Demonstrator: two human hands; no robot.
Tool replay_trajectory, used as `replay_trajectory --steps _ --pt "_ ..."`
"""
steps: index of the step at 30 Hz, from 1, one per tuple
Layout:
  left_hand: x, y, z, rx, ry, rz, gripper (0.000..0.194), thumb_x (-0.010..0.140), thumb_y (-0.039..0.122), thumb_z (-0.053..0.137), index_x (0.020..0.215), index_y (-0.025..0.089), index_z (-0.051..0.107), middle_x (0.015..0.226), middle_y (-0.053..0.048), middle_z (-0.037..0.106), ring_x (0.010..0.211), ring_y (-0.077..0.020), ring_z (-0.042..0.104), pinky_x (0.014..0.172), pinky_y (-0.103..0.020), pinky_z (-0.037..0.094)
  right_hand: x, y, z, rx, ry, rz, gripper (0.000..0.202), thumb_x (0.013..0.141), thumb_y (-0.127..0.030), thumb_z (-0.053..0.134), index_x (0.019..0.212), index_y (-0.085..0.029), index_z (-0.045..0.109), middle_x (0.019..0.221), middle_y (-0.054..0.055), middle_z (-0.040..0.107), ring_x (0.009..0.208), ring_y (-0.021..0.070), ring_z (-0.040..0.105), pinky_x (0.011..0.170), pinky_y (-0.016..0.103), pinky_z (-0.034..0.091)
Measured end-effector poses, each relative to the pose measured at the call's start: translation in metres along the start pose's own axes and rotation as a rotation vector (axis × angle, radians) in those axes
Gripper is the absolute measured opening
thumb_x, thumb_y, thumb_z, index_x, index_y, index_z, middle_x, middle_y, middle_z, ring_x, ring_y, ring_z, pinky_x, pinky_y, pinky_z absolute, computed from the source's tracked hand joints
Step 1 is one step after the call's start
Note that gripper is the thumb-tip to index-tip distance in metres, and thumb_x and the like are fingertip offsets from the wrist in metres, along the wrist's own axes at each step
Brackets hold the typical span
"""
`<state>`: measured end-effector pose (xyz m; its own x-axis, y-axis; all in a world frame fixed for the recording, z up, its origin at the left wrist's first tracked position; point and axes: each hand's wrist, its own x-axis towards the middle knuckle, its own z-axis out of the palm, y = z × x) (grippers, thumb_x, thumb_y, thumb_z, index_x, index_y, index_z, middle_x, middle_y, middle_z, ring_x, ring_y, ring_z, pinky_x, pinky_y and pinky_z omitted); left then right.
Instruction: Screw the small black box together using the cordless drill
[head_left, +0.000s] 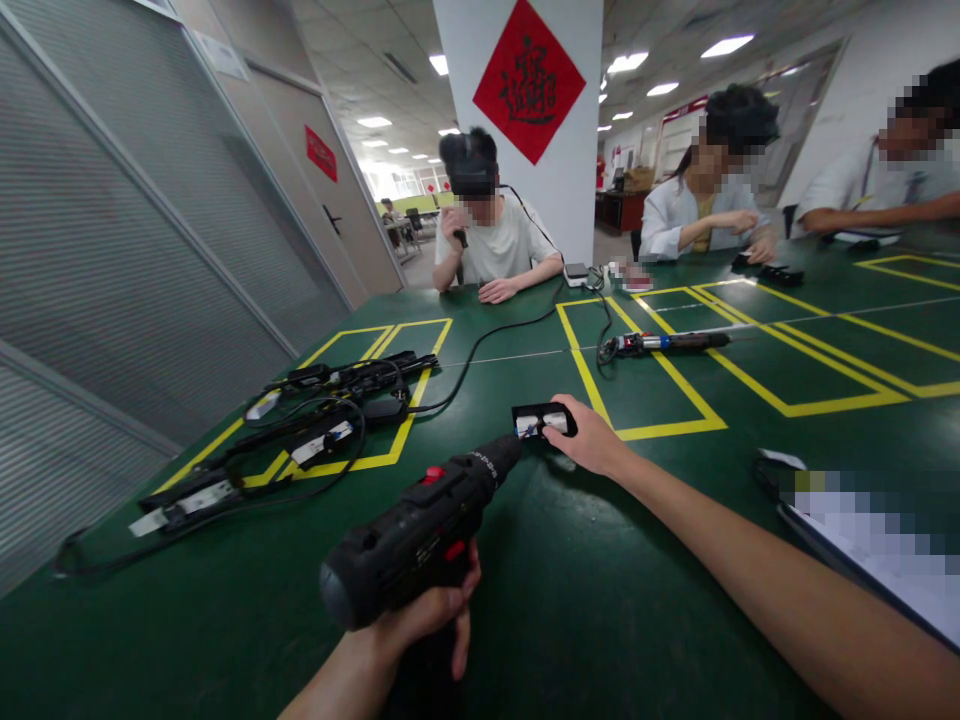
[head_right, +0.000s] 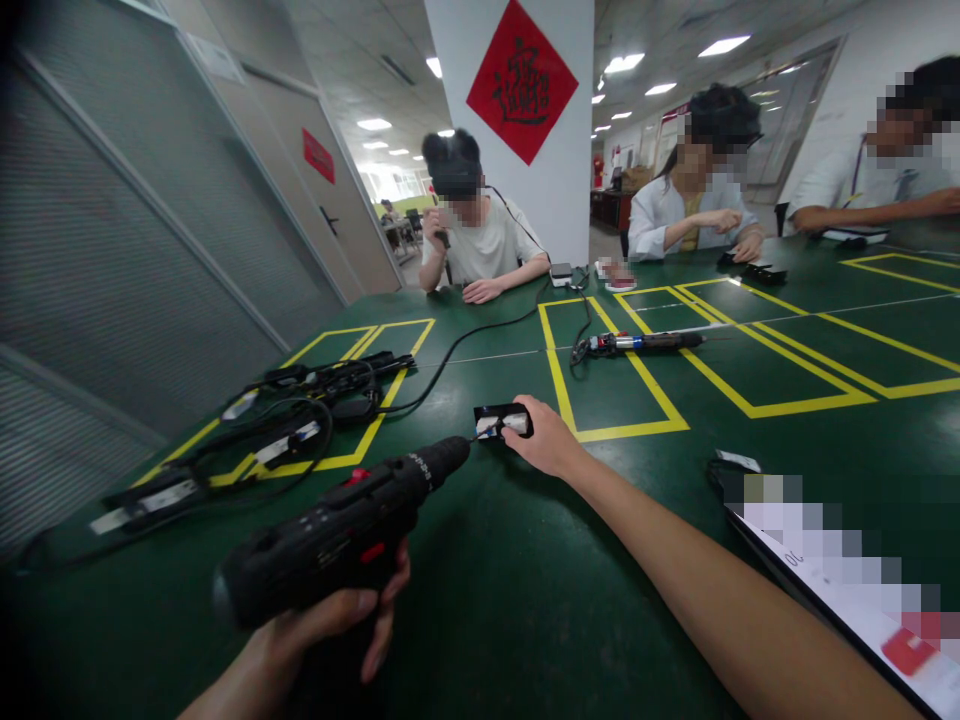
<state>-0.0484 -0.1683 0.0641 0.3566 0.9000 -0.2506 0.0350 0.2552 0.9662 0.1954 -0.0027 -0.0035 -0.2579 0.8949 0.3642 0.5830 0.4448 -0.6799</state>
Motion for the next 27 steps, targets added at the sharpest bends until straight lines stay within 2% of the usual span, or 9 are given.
replay_trajectory --steps 22,27 --pt "0.0 -0.0003 -0.0001 -0.013 -0.009 0.003 0.025 0.081 0.029 0.05 0.104 0.019 0.049 0.082 -0.002 0.058 0.05 -0.0134 0.058 0.056 -0.032 0.043 -0.0009 -0.0037 -0.0032 0.005 -0.029 0.027 0.035 0.08 -0.036 0.053 0.111 -0.021 0.047 0.099 0.006 0.057 0.086 0.0183 0.054 0.075 0.031 0.041" --pt "-0.0004 0.0002 0.0006 -0.034 0.0 -0.01 0.026 0.08 0.027 0.051 0.104 0.018 0.05 0.082 -0.002 0.058 0.05 -0.0127 0.058 0.054 -0.031 0.042 -0.0002 -0.0032 -0.0022 -0.001 -0.001 0.005 0.035 0.078 -0.034 0.054 0.11 -0.021 0.047 0.096 0.005 0.057 0.085 0.0175 0.053 0.076 0.03 0.04"
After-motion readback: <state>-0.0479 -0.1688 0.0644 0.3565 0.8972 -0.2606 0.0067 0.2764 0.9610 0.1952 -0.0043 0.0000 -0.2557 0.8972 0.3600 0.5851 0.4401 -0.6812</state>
